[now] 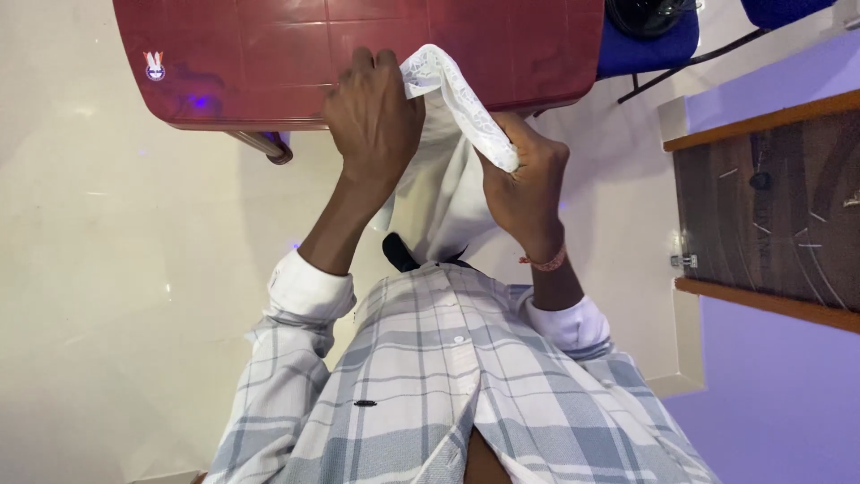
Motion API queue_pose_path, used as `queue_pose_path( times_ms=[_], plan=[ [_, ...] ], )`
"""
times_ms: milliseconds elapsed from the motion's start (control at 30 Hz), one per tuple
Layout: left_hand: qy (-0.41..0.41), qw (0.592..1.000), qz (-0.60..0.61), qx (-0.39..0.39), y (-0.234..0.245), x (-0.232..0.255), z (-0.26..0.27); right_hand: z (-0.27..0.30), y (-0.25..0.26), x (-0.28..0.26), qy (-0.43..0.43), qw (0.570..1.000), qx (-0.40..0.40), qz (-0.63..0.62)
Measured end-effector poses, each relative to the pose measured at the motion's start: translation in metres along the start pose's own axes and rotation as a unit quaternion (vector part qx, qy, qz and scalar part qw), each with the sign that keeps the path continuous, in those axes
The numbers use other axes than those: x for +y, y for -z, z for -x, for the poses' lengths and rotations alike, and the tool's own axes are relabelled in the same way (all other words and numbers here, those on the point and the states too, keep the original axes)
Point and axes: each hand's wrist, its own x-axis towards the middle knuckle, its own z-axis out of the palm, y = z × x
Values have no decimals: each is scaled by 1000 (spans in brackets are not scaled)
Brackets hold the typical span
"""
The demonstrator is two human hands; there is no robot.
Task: The person wipes a red table with a small cloth, then folds a checkered cloth and a white lace cloth on the table. The person smooths and aligns the cloths while folding them.
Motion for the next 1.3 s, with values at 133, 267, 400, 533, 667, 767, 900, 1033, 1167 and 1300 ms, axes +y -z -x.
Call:
queue_pose_path(
  times_ms=[133, 267, 400, 533, 667, 767, 900, 1033, 1167, 1300],
  plan=[
    [2, 1000, -9, 9, -14, 16, -11, 10, -13, 8, -35, 999, 35, -13],
    [21, 997, 40, -70, -22, 7, -12, 18, -23, 6, -134, 990, 44, -24],
    [-28, 979, 179, -91, -43, -2, -8, 26, -36, -9, -109, 992, 34, -46],
    [-62, 823, 543, -156, -48, -12, -7, 34, -39, -29, -60, 989, -46, -125],
    [-117, 715, 644, -247, -25, -31, -16, 36, -28, -29, 56, 955, -150, -250],
    [-52, 657, 682, -318, -4, -33, -19, 29, -22, -17, 126, 981, -135, -57],
    [-137, 573, 717, -373, 14, -35, -25, 0, -10, -3, 131, 989, 49, 42],
    [-183, 492, 734, -431, 15, -44, -37, -50, 15, 41, 47, 934, -210, -285],
    [-171, 567, 681, -431, 10, -43, -52, -54, 11, 80, -55, 912, -300, -275],
    [-112, 544, 754, -350, 20, -39, -47, -41, 6, 78, -28, 949, -193, -250]
  ],
)
